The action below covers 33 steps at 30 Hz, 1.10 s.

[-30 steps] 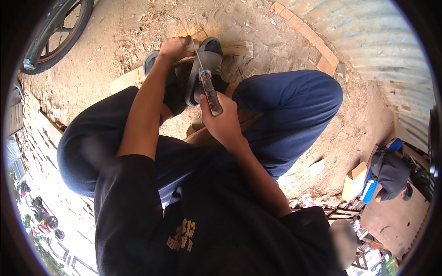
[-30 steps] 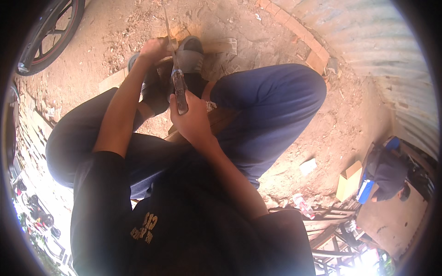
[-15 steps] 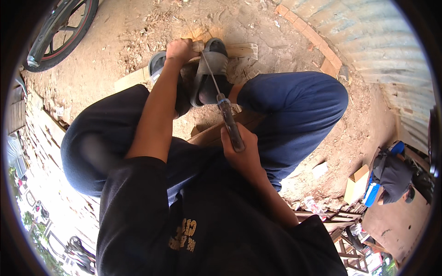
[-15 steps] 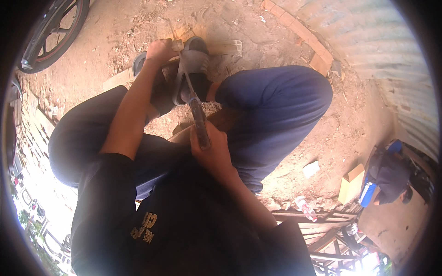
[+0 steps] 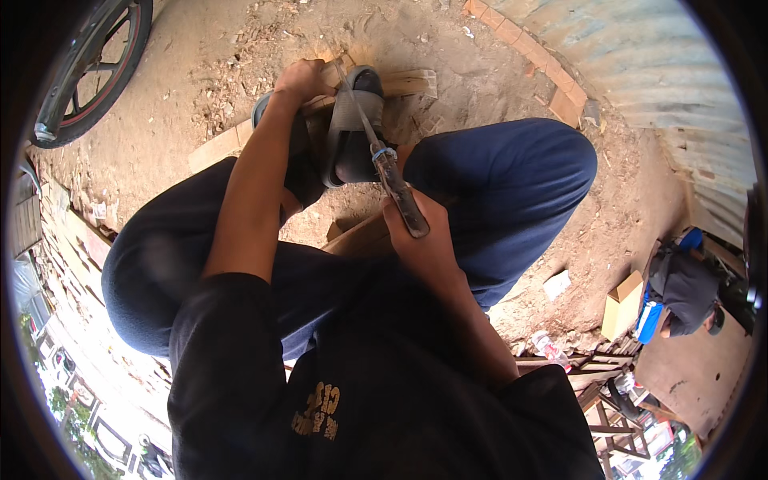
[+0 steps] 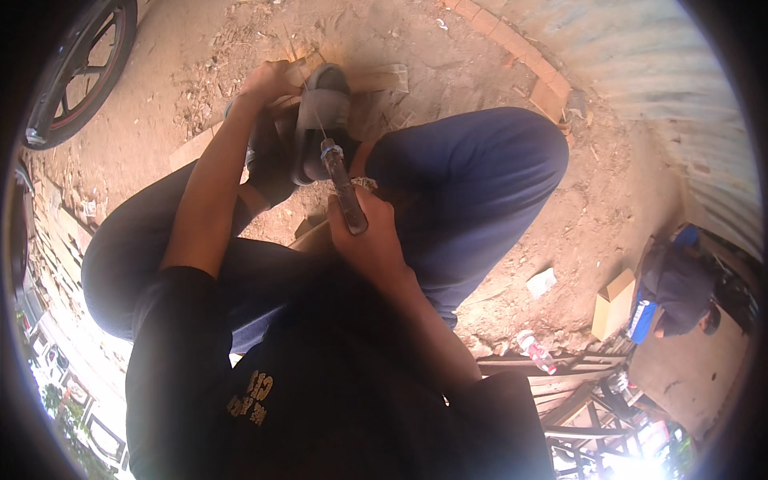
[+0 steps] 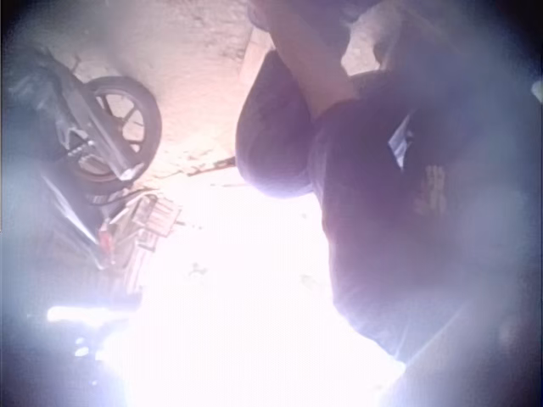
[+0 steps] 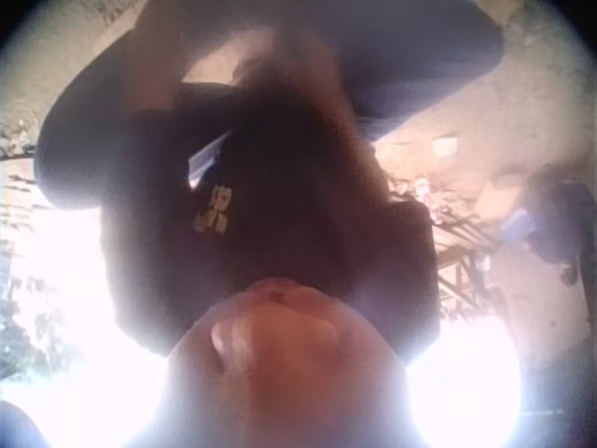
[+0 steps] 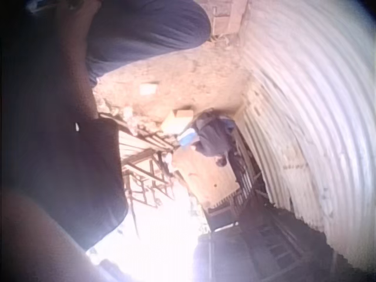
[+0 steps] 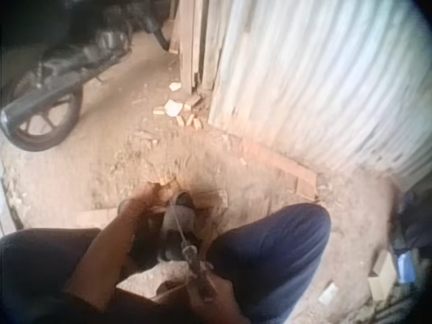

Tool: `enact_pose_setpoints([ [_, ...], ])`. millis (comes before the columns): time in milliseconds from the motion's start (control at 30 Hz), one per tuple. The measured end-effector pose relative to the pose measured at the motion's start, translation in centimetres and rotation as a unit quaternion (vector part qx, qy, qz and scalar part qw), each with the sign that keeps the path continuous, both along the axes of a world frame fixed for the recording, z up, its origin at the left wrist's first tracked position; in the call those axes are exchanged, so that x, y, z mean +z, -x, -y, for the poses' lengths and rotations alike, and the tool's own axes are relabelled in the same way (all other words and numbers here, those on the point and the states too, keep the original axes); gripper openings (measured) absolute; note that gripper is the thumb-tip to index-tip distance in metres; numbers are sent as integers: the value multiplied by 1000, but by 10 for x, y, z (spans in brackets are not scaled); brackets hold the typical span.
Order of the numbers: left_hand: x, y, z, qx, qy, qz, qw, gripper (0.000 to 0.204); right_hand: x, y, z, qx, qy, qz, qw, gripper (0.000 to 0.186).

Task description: The person uses a hand saw to cut a small piece of wood placed on the ground. They hold the wood steady with their left hand and saw with their right hand throughout the clip.

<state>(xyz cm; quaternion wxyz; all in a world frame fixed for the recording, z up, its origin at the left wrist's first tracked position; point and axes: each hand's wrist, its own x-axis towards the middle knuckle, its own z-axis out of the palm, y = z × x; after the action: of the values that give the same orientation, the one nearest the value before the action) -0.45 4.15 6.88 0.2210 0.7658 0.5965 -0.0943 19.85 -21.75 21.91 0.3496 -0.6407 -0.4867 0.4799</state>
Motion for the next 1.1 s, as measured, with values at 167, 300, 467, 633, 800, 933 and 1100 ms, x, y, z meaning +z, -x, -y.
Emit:
enact_pose_setpoints([
  [167,7,6,11,6,-16,-6,1000,68,14,-8,-2,30,22,-12,999,15],
  [300,4,15,11,-32,11,-21,999,67,26,-3,-1,38,41,-20,998,17],
  [467,-2,14,11,-46,2,5,999,68,26,-1,6,40,60,-19,997,18],
  [633,-6,10,14,-6,-11,14,1000,62,23,3,10,35,43,-19,998,17],
  [800,-4,10,5,0,27,-14,1000,65,40,4,35,33,31,35,998,16],
  [933,1,5,12,13,5,9,1000,62,32,12,18,32,2,14,999,15],
  [1100,-3,5,13,33,-20,6,999,58,26,7,9,24,-39,35,998,11],
])
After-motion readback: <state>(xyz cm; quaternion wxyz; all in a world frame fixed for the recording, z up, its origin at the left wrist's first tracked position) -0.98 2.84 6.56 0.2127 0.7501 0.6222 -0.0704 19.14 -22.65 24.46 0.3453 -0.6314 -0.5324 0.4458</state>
